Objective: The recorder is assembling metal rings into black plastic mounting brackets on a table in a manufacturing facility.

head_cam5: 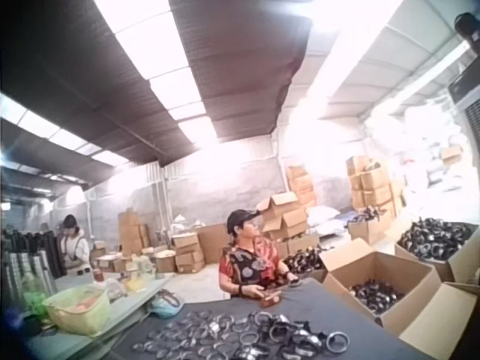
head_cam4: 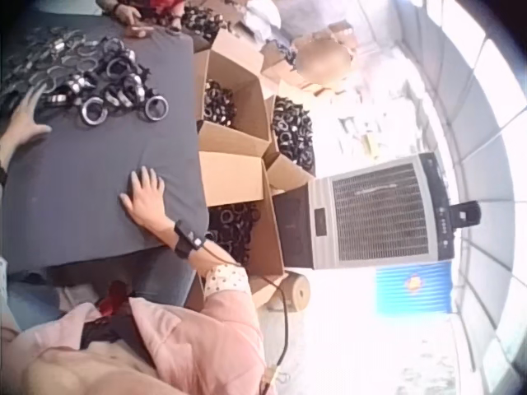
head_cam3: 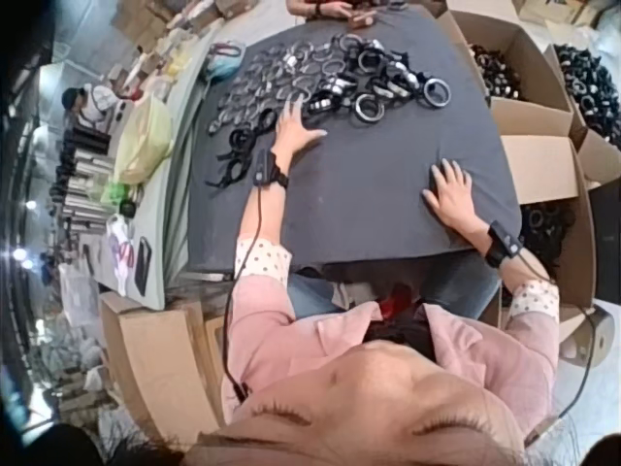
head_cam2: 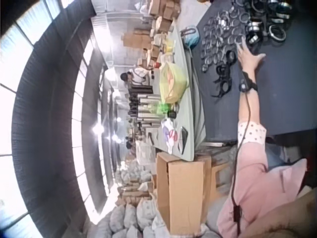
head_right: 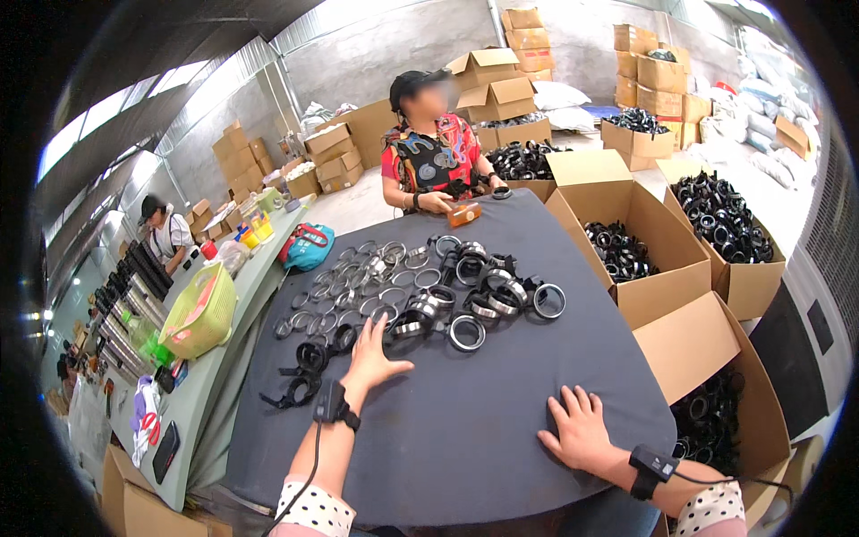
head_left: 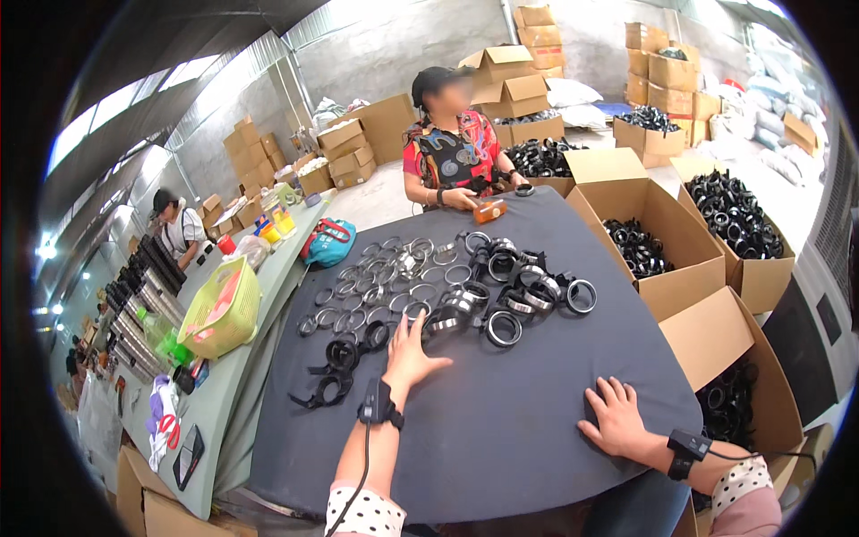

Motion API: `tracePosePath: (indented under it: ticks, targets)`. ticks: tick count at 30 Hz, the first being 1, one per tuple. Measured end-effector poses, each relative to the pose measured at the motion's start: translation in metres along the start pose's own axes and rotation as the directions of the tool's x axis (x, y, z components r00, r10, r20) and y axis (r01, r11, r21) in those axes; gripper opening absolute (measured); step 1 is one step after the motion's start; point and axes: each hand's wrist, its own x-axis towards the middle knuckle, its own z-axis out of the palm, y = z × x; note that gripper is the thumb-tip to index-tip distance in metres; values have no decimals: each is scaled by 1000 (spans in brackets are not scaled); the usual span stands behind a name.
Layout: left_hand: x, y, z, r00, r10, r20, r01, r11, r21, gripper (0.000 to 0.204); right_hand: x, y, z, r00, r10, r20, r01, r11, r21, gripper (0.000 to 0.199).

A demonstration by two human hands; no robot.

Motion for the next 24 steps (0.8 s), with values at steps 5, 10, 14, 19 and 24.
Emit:
tracePosePath:
  ticks: [5,10,14,19,24]
  targets:
    - [72,-9,22,972,214,92,-183,945,-270,117,13,7,3,994,106,-14,-100,970,222,88]
    - [87,69,61,1000,-23,-6,21,982,-190,93,99,66,21,938,246,-246,-150,924,352,130]
    - [105,89,74,983,-185,15,184,964,-194,93,181,82,40,950,220,-220,-123,914,386,139]
    - [152,94,102,985,-25,-169,-53,896,-441,90,226,52,40,959,211,-188,-135,927,350,139]
    - [186,71,84,980,165,-110,-198,809,-553,91,268,76,53,914,296,-276,-219,936,277,127]
